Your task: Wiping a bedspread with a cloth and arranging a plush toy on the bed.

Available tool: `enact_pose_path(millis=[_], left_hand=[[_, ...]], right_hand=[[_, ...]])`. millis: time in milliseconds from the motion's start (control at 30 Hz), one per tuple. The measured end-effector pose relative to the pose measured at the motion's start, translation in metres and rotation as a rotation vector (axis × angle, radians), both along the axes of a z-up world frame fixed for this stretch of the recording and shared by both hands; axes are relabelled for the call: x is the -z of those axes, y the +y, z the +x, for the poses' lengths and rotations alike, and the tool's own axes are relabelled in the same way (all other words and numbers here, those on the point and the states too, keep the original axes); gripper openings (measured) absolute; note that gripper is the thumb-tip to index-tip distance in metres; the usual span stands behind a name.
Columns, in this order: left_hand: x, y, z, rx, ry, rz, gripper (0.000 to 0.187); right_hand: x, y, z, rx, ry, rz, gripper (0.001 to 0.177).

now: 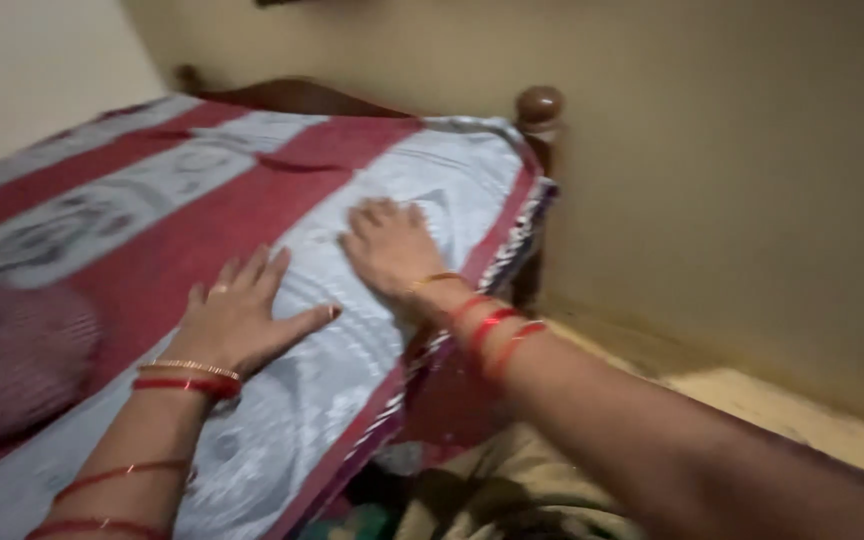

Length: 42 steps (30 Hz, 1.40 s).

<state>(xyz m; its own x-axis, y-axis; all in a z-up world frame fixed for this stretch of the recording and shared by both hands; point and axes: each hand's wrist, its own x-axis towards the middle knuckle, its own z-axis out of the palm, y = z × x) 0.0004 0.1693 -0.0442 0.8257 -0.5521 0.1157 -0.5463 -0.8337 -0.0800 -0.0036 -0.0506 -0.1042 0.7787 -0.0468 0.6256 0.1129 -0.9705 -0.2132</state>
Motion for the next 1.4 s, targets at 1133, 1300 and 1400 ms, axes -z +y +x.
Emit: enact_pose_path(millis=[1133, 1300, 1400], left_hand=[[0.058, 0.321, -0.166, -0.605, -0.389, -0.199, 0.06], [0.067, 0.321, -0.171, -0.625, -0.418, -0.273, 0.043], [0.083, 0.335, -0.17, -0.593, -0.578, -0.393, 0.045]], right_hand=[[-0.019, 0.358, -0.11, -1.089, -0.096, 0.131, 0.037], [-0.021, 0.389, -0.105, -1.223, -0.064, 0.281, 0.044], [-0.017, 0.414, -0.101, -1.183, -0.021, 0.227, 0.047]])
